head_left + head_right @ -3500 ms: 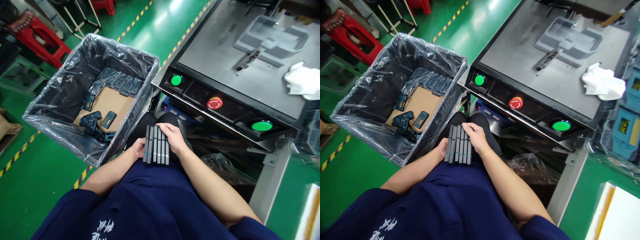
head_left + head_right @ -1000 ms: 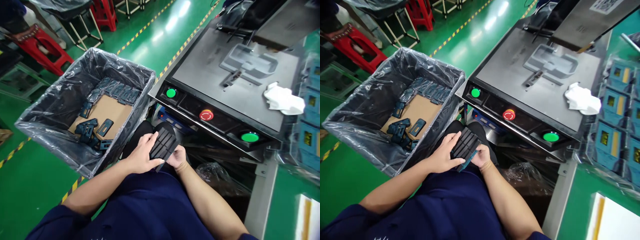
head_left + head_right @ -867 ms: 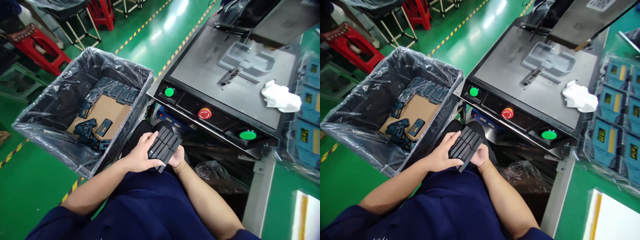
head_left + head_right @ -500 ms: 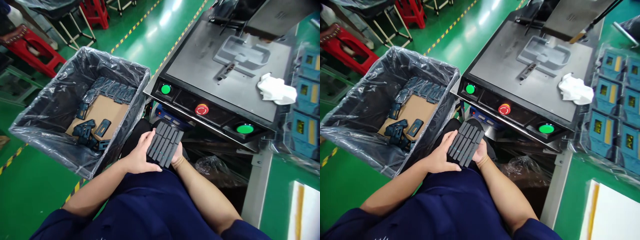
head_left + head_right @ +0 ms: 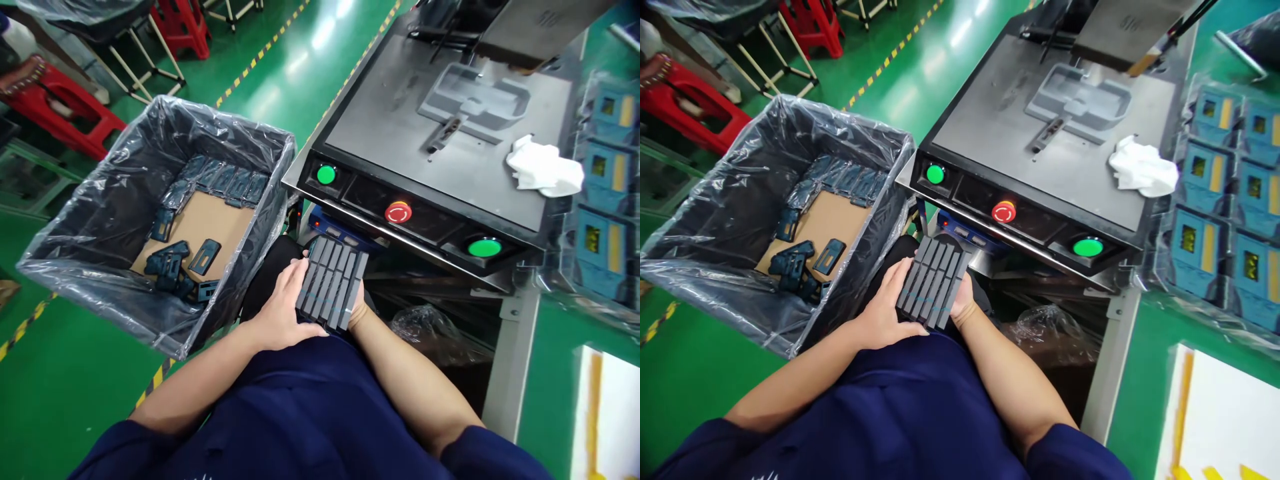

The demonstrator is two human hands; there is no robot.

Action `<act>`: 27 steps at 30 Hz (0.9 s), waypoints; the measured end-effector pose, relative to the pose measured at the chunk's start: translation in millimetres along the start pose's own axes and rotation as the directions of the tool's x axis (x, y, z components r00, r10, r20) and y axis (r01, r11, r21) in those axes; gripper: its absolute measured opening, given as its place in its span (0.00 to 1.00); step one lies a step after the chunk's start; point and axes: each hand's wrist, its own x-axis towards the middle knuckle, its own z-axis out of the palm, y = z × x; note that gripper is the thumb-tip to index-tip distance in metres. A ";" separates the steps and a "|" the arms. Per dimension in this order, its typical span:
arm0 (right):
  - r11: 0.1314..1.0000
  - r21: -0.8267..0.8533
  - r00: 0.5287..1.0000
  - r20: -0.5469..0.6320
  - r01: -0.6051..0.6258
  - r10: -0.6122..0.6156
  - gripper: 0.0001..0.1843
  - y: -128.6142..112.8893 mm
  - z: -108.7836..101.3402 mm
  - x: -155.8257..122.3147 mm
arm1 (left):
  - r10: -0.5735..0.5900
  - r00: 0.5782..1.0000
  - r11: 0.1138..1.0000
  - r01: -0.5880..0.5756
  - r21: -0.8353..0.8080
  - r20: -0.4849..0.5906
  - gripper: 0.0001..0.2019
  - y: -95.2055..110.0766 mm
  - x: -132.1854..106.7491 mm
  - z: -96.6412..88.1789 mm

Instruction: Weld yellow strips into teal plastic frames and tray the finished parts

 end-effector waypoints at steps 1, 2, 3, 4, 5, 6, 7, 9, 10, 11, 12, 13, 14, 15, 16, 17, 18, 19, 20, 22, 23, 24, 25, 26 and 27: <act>1.000 0.011 1.000 0.014 -0.017 0.017 0.39 -1.6 1.7 -0.3 | 0.016 1.000 1.000 -0.016 0.007 -0.014 0.63 -0.1 -0.5 0.9; 0.999 0.028 0.999 0.028 -0.037 0.036 0.40 -3.1 3.4 -0.6 | 0.033 0.999 0.999 -0.032 0.014 -0.031 0.64 -0.2 -1.0 2.1; 0.997 0.049 0.998 0.038 -0.055 0.053 0.41 -4.4 5.0 -0.9 | 0.050 0.997 0.999 -0.049 0.019 -0.052 0.64 -0.2 -1.3 3.4; 0.995 0.076 0.997 0.046 -0.071 0.068 0.41 -5.2 6.2 -1.4 | 0.063 0.995 0.998 -0.061 0.024 -0.076 0.65 -0.1 -1.6 4.9; 0.991 0.107 0.996 0.047 -0.085 0.080 0.41 -5.5 7.0 -1.9 | 0.067 0.992 0.998 -0.064 0.029 -0.102 0.65 0.2 -1.7 6.5; 0.986 0.135 0.995 0.041 -0.098 0.093 0.41 -5.4 7.4 -2.4 | 0.062 0.990 0.998 -0.058 0.035 -0.128 0.65 0.8 -1.6 7.9; 0.982 0.157 0.994 0.022 -0.105 0.103 0.39 -4.7 7.6 -3.1 | 0.050 0.987 0.998 -0.044 0.043 -0.151 0.64 1.7 -1.2 9.0; 0.980 0.178 0.994 -0.045 -0.093 0.102 0.36 -2.5 7.4 -4.3 | 0.017 0.984 0.998 -0.006 0.065 -0.176 0.62 4.4 0.5 9.9; 0.981 0.179 0.992 -0.082 -0.076 0.092 0.34 -1.3 7.6 -4.8 | 0.001 0.984 0.997 0.013 0.078 -0.180 0.61 6.0 1.9 9.6; 0.982 0.178 0.991 -0.110 -0.055 0.076 0.33 -0.2 8.0 -5.2 | -0.012 0.983 0.995 0.029 0.091 -0.181 0.61 7.7 3.7 9.0; 0.983 0.179 0.990 -0.129 -0.030 0.054 0.32 0.7 8.7 -5.4 | -0.022 0.983 0.994 0.042 0.102 -0.181 0.60 9.3 5.6 8.2; 0.983 0.182 0.990 -0.140 -0.001 0.027 0.32 1.3 9.6 -5.4 | -0.032 0.983 0.992 0.053 0.111 -0.182 0.60 10.8 7.7 7.3; 0.982 0.187 0.991 -0.137 0.022 0.004 0.32 1.6 10.7 -5.4 | -0.041 0.982 0.991 0.063 0.117 -0.182 0.59 12.1 9.8 6.5; 0.980 0.195 0.992 -0.126 0.039 -0.015 0.32 1.7 11.8 -5.3 | -0.050 0.982 0.990 0.072 0.120 -0.183 0.59 13.3 11.7 6.0; 0.977 0.206 0.994 -0.106 0.048 -0.027 0.32 1.4 12.7 -5.4 | -0.056 0.982 0.989 0.079 0.121 -0.183 0.59 14.4 13.3 5.8; 0.974 0.219 0.996 -0.084 0.051 -0.033 0.31 0.9 13.4 -5.7 | -0.060 0.981 0.989 0.083 0.121 -0.185 0.59 15.6 14.4 5.9; 0.971 0.235 0.997 -0.063 0.047 -0.033 0.30 0.0 13.8 -6.3 | -0.063 0.981 0.989 0.086 0.119 -0.185 0.58 17.0 14.9 6.3; 0.966 0.254 0.998 -0.047 0.041 -0.030 0.30 -1.2 13.9 -7.1 | -0.067 0.981 0.990 0.088 0.113 -0.185 0.58 18.4 14.9 6.9; 0.961 0.275 0.999 -0.040 0.034 -0.024 0.29 -2.8 13.7 -8.1 | -0.079 0.980 0.990 0.099 0.102 -0.182 0.58 19.8 14.3 7.4; 0.947 0.321 0.999 -0.042 0.004 0.010 0.26 -7.2 12.7 -10.3 | -0.134 0.977 0.988 0.145 0.054 -0.169 0.58 21.6 11.9 7.9; 0.940 0.339 0.998 -0.043 -0.027 0.044 0.24 -9.8 12.3 -11.5 | -0.172 0.973 0.984 0.176 0.010 -0.157 0.57 21.5 10.4 7.6; 0.933 0.352 0.995 -0.040 -0.074 0.094 0.23 -12.4 12.2 -12.5 | -0.208 0.968 0.978 0.203 -0.055 -0.139 0.56 20.5 9.0 6.8; 0.925 0.358 0.988 -0.039 -0.125 0.149 0.22 -14.9 12.8 -13.5 | -0.237 0.964 0.965 0.220 -0.140 -0.118 0.54 18.6 7.7 5.3; 0.919 0.356 0.979 -0.047 -0.169 0.198 0.20 -16.9 14.2 -14.2 | -0.256 0.962 0.944 0.229 -0.238 -0.091 0.53 16.1 6.7 3.3; 0.918 0.346 0.971 -0.069 -0.192 0.229 0.19 -18.3 16.7 -14.9 | -0.269 0.961 0.913 0.235 -0.334 -0.060 0.52 13.4 6.2 0.7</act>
